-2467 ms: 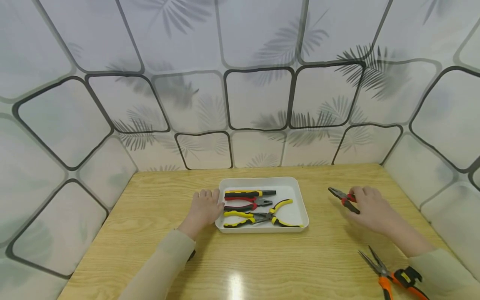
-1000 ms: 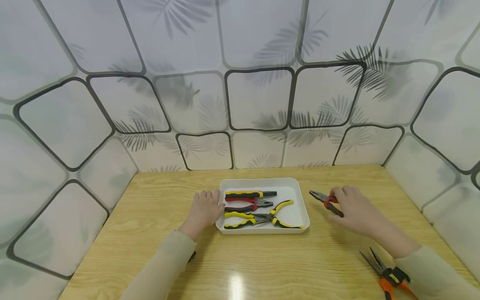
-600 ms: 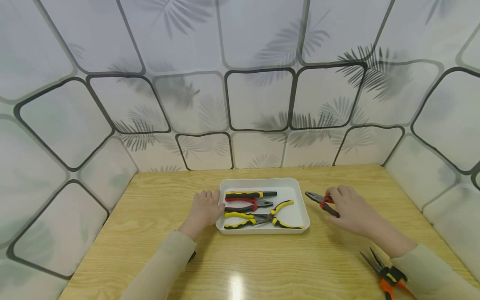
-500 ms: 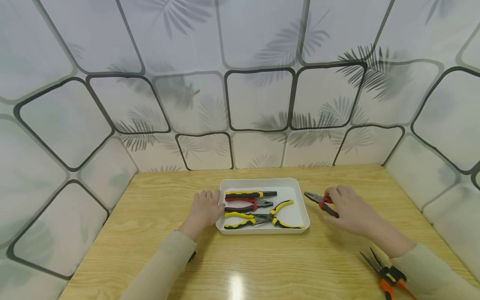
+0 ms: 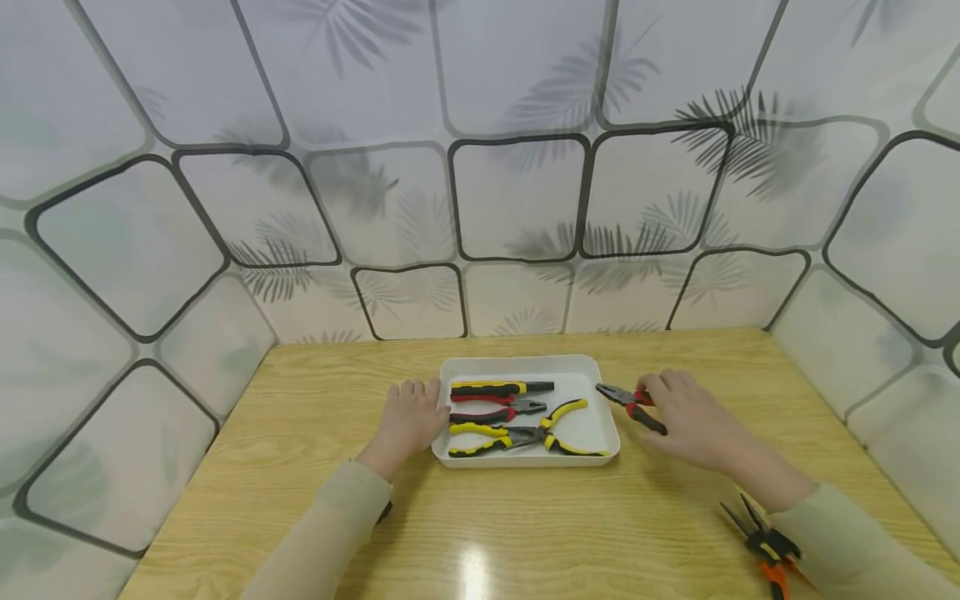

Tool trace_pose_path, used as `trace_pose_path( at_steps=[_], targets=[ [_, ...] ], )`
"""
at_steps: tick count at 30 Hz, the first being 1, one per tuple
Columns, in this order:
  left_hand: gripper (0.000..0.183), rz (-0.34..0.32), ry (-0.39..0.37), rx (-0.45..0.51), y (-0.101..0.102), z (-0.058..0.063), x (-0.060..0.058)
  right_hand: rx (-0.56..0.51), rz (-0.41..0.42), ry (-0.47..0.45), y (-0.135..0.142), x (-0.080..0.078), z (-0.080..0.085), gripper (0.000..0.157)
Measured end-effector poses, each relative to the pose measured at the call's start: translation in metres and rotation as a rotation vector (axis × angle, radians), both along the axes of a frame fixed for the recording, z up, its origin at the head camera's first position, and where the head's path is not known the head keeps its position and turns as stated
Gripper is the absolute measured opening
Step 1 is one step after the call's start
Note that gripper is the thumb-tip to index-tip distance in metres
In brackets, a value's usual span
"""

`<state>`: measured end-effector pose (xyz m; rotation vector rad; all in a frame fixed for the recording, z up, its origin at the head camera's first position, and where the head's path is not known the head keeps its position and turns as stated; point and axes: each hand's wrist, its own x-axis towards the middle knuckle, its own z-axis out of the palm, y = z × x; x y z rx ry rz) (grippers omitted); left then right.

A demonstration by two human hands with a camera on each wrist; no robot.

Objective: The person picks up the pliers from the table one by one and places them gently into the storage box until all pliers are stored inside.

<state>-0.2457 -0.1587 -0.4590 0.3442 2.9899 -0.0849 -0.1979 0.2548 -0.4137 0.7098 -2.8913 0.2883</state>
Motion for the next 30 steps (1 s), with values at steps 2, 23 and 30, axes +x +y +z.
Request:
trace_pose_path(
  at_steps=[2,23,30],
  targets=[
    [0.052,-0.001,0.002,-0.001,0.000,0.000,0.000,-0.006,0.004,0.000,-0.002,0.000,0.000,0.044],
    [0.052,-0.007,0.008,-0.009,0.000,0.003,0.001,-0.012,0.074,0.002,-0.021,-0.004,-0.002,0.037],
    [0.052,-0.009,0.006,-0.012,0.000,0.002,0.000,0.002,0.082,-0.026,-0.028,-0.006,-0.003,0.043]
  ],
)
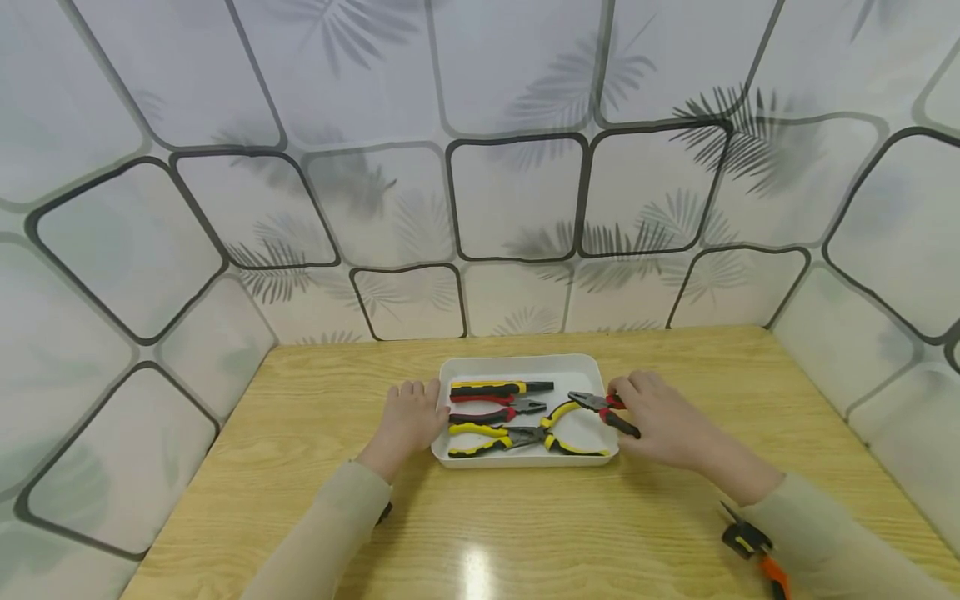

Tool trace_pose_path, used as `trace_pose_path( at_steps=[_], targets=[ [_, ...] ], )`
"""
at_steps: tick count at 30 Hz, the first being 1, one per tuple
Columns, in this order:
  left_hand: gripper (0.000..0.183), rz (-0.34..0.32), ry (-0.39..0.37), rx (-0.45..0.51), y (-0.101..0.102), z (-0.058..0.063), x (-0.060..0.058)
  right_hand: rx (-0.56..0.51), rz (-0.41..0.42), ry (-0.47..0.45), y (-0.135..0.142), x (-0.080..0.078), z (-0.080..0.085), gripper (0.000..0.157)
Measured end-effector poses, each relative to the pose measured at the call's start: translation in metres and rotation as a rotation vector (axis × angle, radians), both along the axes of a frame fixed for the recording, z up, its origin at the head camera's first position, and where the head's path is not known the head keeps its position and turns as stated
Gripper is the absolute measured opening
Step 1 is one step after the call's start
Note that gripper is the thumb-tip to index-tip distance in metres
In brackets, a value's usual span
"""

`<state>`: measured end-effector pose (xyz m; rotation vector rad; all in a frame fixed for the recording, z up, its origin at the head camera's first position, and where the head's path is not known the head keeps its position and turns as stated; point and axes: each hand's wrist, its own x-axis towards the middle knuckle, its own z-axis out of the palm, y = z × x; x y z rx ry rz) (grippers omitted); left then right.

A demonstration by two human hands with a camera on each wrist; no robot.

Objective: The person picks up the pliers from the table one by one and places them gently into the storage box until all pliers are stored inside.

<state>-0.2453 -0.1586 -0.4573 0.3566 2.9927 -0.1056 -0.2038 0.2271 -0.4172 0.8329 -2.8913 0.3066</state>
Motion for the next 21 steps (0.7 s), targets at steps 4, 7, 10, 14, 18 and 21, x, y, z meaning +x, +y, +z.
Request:
trace_pose_path(
  at_steps=[4,7,10,14,18,21],
  targets=[
    [0.053,0.002,0.001,-0.002,0.000,-0.001,-0.001,0.010,0.006,-0.003,-0.003,-0.001,-0.001,0.050],
    [0.053,0.004,0.000,0.000,-0.001,-0.001,-0.001,0.021,0.023,-0.007,-0.005,-0.002,-0.004,0.053],
    [0.054,0.005,-0.003,0.003,0.000,-0.002,-0.001,0.025,0.035,-0.013,-0.006,-0.004,-0.007,0.052],
    [0.054,0.008,-0.005,0.003,0.000,-0.002,-0.001,0.027,0.047,-0.019,-0.008,-0.005,-0.008,0.051],
    [0.054,0.013,-0.006,0.007,0.000,-0.001,-0.001,0.032,0.070,-0.010,-0.010,-0.005,-0.007,0.053],
    [0.053,0.015,-0.005,0.010,0.000,-0.001,-0.001,0.031,0.085,-0.002,-0.012,-0.005,-0.008,0.052]
  ],
)
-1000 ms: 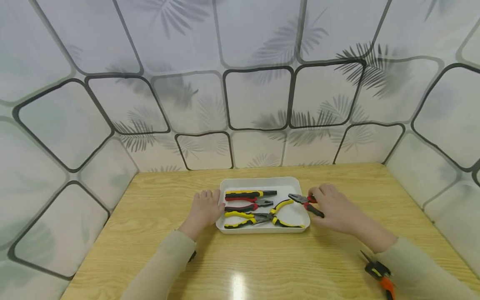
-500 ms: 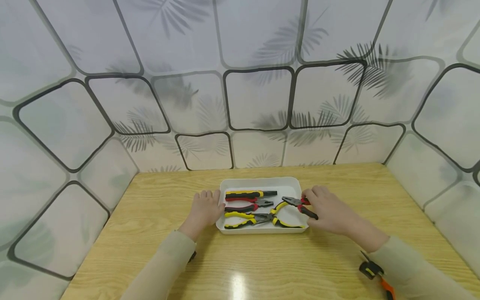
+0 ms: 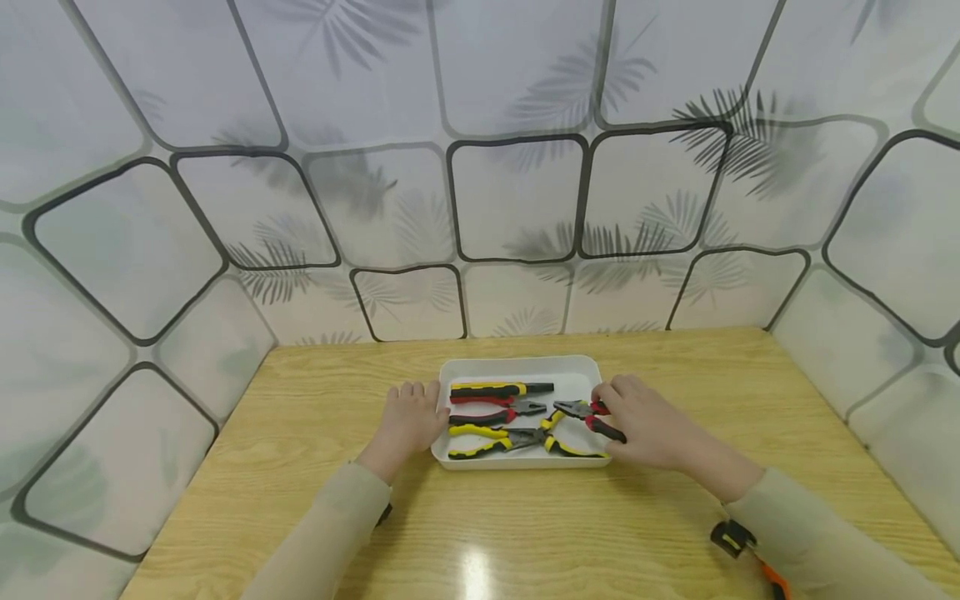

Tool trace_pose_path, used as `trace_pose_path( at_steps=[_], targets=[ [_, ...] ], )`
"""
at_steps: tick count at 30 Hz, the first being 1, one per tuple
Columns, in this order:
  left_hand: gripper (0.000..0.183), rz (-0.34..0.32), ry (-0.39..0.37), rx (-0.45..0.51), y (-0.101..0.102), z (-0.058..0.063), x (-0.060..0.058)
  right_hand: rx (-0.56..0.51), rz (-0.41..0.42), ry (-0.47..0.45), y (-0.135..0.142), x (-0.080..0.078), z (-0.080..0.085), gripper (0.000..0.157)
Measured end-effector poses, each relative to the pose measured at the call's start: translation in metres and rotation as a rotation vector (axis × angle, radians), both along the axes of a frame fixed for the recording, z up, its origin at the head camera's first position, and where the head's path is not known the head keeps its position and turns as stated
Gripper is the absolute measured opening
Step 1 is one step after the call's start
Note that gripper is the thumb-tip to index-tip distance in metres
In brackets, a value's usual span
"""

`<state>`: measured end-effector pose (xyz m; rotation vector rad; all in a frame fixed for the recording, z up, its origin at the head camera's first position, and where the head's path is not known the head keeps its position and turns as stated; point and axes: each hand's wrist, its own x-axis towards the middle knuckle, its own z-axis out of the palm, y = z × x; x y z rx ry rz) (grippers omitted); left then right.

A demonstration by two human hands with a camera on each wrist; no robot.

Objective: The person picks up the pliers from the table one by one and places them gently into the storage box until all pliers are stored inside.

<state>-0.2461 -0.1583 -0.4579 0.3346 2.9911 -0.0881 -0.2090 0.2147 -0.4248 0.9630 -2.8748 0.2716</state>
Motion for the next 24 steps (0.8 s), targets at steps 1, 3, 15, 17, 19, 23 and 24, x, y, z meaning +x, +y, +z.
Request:
trace_pose_path(
  at_steps=[1,3,15,17,19,23,24],
  targets=[
    [0.053,0.000,0.001,-0.001,0.000,0.000,0.000,0.000,0.005,0.003,-0.001,0.000,0.000,0.051],
    [0.053,0.001,0.000,-0.002,0.000,0.001,0.001,0.000,0.012,0.006,-0.003,-0.001,-0.001,0.051],
    [0.053,-0.003,0.003,-0.013,0.000,-0.001,0.000,0.030,0.051,0.005,-0.014,-0.005,-0.005,0.048],
    [0.054,-0.003,0.000,-0.012,0.000,-0.001,-0.001,0.027,0.063,0.012,-0.015,-0.006,-0.006,0.048],
    [0.054,-0.003,-0.004,-0.009,0.000,-0.001,-0.001,0.023,0.076,0.015,-0.016,-0.007,-0.007,0.049],
    [0.055,0.002,-0.012,-0.004,0.000,-0.001,-0.001,0.013,0.097,0.024,-0.020,-0.010,-0.010,0.049],
    [0.055,0.002,-0.014,-0.005,0.000,-0.001,-0.001,0.014,0.102,0.031,-0.021,-0.011,-0.011,0.048]
  ],
)
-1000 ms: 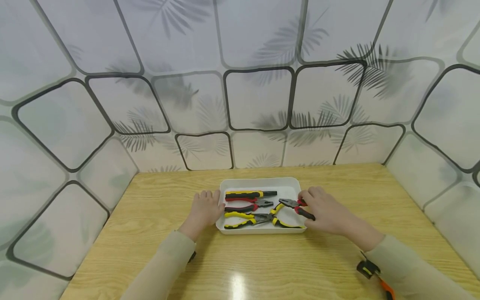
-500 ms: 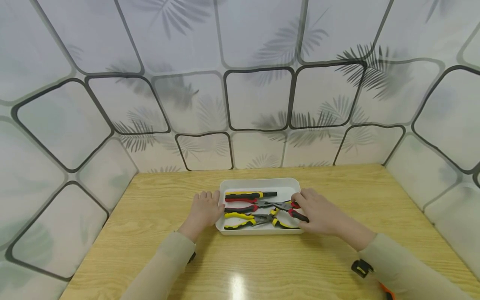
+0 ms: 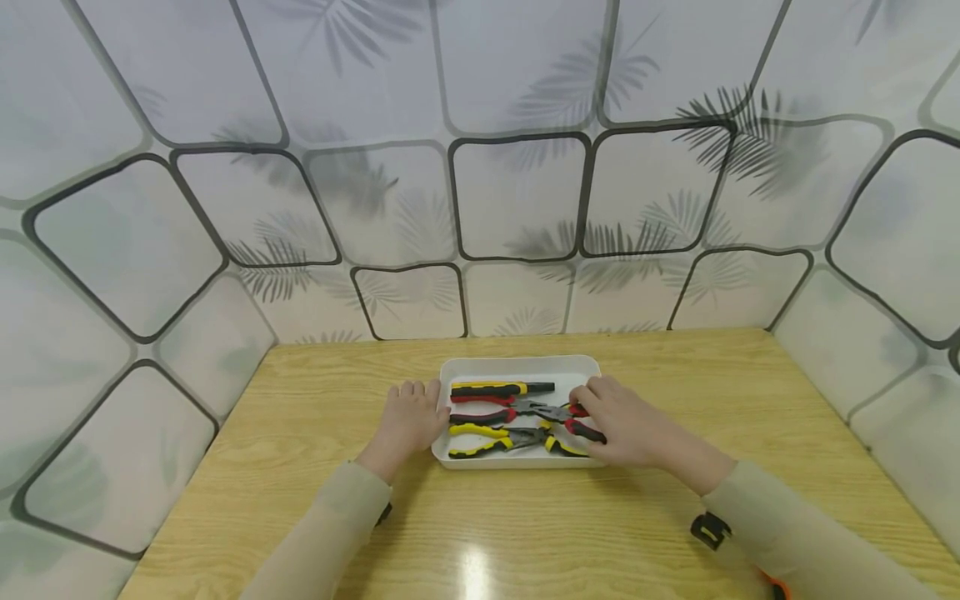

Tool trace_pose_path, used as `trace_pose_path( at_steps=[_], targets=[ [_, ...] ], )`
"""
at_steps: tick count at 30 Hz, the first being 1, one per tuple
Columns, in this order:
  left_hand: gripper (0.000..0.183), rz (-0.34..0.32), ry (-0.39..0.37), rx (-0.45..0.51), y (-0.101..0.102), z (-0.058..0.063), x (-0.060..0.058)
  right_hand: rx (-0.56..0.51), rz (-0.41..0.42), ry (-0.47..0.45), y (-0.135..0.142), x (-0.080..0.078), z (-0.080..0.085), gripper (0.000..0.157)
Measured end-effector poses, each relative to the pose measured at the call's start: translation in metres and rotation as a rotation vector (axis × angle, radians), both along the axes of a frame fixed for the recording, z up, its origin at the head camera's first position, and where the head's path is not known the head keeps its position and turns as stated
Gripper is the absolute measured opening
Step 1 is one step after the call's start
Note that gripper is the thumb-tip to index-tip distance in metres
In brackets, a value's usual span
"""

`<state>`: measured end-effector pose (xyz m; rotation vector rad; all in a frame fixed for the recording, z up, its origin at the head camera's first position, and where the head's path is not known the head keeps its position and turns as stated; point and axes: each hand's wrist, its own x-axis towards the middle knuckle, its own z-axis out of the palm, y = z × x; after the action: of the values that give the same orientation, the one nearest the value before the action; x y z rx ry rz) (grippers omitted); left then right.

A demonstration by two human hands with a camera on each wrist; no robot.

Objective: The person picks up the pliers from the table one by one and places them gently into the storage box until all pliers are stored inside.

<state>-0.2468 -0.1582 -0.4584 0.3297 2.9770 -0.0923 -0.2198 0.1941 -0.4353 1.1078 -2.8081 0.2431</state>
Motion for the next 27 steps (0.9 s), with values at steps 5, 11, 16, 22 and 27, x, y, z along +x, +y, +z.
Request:
trace_pose_path(
  at_steps=[5,11,16,22,27],
  targets=[
    [0.054,0.003,0.001,-0.005,0.000,0.000,0.000,-0.009,0.036,0.037,-0.003,-0.004,-0.003,0.042],
    [0.053,0.002,-0.001,0.007,0.000,-0.002,0.000,-0.005,0.075,0.063,-0.005,-0.009,-0.007,0.041],
    [0.052,0.001,0.008,-0.003,0.001,0.000,0.001,-0.011,0.100,0.063,-0.008,-0.015,-0.009,0.042],
    [0.051,-0.004,0.023,-0.004,0.001,0.001,0.002,-0.004,0.127,0.086,-0.010,-0.020,-0.009,0.042],
    [0.052,-0.007,0.019,-0.004,0.001,0.002,0.001,-0.004,0.137,0.085,-0.012,-0.023,-0.007,0.045]
  ],
)
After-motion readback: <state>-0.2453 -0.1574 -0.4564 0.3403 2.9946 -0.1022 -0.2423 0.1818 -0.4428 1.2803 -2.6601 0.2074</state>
